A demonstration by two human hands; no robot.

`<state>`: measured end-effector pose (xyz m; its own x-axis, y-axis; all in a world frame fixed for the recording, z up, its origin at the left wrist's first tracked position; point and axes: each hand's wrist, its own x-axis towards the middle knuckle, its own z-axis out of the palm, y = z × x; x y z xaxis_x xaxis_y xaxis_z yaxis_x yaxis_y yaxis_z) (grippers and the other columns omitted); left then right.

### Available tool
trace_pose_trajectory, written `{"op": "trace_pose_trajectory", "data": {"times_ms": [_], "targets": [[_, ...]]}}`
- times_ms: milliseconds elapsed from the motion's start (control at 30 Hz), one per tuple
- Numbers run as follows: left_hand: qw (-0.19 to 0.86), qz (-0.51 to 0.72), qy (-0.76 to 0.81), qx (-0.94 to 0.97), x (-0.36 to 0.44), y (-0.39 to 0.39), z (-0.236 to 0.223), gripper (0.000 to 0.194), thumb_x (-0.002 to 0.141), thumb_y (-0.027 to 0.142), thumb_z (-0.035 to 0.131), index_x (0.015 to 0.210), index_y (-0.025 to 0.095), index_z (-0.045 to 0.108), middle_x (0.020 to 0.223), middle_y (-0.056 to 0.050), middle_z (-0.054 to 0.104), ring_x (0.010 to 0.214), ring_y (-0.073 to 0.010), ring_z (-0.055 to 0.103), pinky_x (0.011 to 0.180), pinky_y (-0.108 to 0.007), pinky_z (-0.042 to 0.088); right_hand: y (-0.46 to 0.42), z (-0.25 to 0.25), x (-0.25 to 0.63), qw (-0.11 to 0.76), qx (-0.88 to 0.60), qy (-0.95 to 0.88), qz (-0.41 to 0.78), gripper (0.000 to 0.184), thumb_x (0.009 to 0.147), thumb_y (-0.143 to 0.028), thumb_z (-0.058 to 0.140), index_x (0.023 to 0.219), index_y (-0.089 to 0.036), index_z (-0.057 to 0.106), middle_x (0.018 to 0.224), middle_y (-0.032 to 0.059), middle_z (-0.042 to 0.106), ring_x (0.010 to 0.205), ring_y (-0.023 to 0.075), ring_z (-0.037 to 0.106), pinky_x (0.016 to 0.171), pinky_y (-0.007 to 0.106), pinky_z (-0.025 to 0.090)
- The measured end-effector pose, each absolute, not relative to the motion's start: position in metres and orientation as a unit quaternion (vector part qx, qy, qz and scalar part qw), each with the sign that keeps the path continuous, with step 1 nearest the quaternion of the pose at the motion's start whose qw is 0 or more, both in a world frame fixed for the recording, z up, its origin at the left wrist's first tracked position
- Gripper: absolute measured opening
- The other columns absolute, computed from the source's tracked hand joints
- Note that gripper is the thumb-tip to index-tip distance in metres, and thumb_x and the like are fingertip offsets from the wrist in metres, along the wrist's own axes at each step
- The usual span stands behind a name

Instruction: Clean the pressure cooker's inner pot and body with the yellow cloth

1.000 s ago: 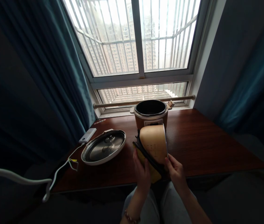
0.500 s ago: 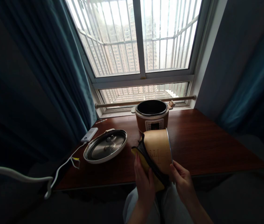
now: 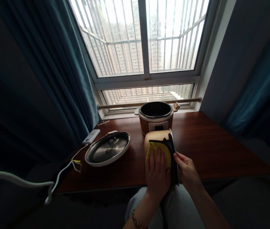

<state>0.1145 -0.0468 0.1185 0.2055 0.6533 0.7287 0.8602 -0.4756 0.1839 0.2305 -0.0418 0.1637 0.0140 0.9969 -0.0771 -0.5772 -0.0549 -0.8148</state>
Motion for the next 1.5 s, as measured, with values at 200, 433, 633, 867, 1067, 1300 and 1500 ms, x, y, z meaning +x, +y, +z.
{"op": "trace_pose_trajectory", "data": {"times_ms": [200, 433, 633, 867, 1067, 1300, 1500], "targets": [[-0.058, -0.521, -0.554, -0.646, 0.089, -0.03, 0.106, 0.053, 0.089, 0.025, 0.035, 0.14, 0.016, 0.021, 0.145, -0.012, 0.026, 0.134, -0.0253, 0.02, 0.108, -0.047, 0.019, -0.031, 0.17, 0.235, 0.6, -0.349, -0.304, 0.653, 0.036, 0.068, -0.04, 0.069, 0.097, -0.019, 0.068, 0.09, 0.0055, 0.07, 0.086, 0.0233, 0.064, 0.075, 0.035, 0.051], [-0.25, -0.56, -0.562, -0.555, 0.08, -0.032, 0.097, 0.051, 0.091, 0.038, 0.032, 0.138, 0.019, 0.024, 0.142, -0.01, 0.033, 0.13, -0.0213, 0.03, 0.107, -0.038, 0.025, -0.032, 0.142, 0.246, 0.599, -0.366, -0.294, 0.649, 0.048, 0.065, -0.038, 0.072, 0.108, -0.019, 0.062, 0.1, 0.0079, 0.068, 0.091, 0.0241, 0.063, 0.076, 0.035, 0.05], [-0.295, -0.569, -0.565, -0.52, 0.081, -0.031, 0.091, 0.05, 0.091, 0.041, 0.032, 0.135, 0.018, 0.03, 0.137, -0.012, 0.04, 0.127, -0.0222, 0.036, 0.104, -0.039, 0.029, -0.055, 0.11, 0.252, 0.574, -0.389, -0.343, 0.634, 0.039, 0.068, -0.04, 0.07, 0.1, -0.019, 0.068, 0.09, 0.0076, 0.069, 0.084, 0.022, 0.064, 0.078, 0.036, 0.048], [-0.259, -0.555, -0.592, -0.523, 0.086, -0.046, 0.08, 0.052, 0.09, 0.038, 0.035, 0.136, 0.015, 0.029, 0.135, -0.013, 0.042, 0.126, -0.0228, 0.037, 0.103, -0.038, 0.032, -0.066, 0.109, 0.25, 0.602, -0.396, -0.364, 0.59, 0.036, 0.074, -0.041, 0.063, 0.104, -0.02, 0.067, 0.093, 0.0069, 0.069, 0.088, 0.023, 0.061, 0.084, 0.038, 0.045], [-0.146, -0.532, -0.58, -0.599, 0.091, -0.065, 0.079, 0.06, 0.088, 0.027, 0.039, 0.141, 0.014, 0.015, 0.145, -0.015, 0.026, 0.132, -0.0254, 0.026, 0.107, -0.047, 0.025, -0.073, 0.127, 0.252, 0.598, -0.389, -0.352, 0.606, 0.035, 0.075, -0.041, 0.063, 0.101, -0.019, 0.068, 0.088, 0.0067, 0.069, 0.086, 0.024, 0.061, 0.072, 0.034, 0.049], [0.02, -0.418, -0.517, -0.747, 0.124, -0.069, 0.078, 0.063, 0.083, 0.02, 0.046, 0.141, 0.019, 0.019, 0.143, -0.012, 0.03, 0.135, -0.0319, 0.014, 0.104, -0.062, 0.013, -0.06, 0.151, 0.246, 0.592, -0.387, -0.341, 0.62, 0.036, 0.07, -0.046, 0.066, 0.091, -0.017, 0.07, 0.083, 0.0049, 0.069, 0.075, 0.0208, 0.063, 0.056, 0.026, 0.048], [0.035, -0.424, -0.523, -0.738, 0.119, -0.055, 0.09, 0.064, 0.085, 0.021, 0.045, 0.141, 0.017, 0.017, 0.145, -0.012, 0.026, 0.135, -0.0306, 0.013, 0.106, -0.058, 0.013, -0.051, 0.158, 0.246, 0.587, -0.378, -0.325, 0.638, 0.031, 0.07, -0.043, 0.067, 0.087, -0.018, 0.069, 0.077, 0.0033, 0.069, 0.066, 0.018, 0.063, 0.05, 0.023, 0.047]]}}
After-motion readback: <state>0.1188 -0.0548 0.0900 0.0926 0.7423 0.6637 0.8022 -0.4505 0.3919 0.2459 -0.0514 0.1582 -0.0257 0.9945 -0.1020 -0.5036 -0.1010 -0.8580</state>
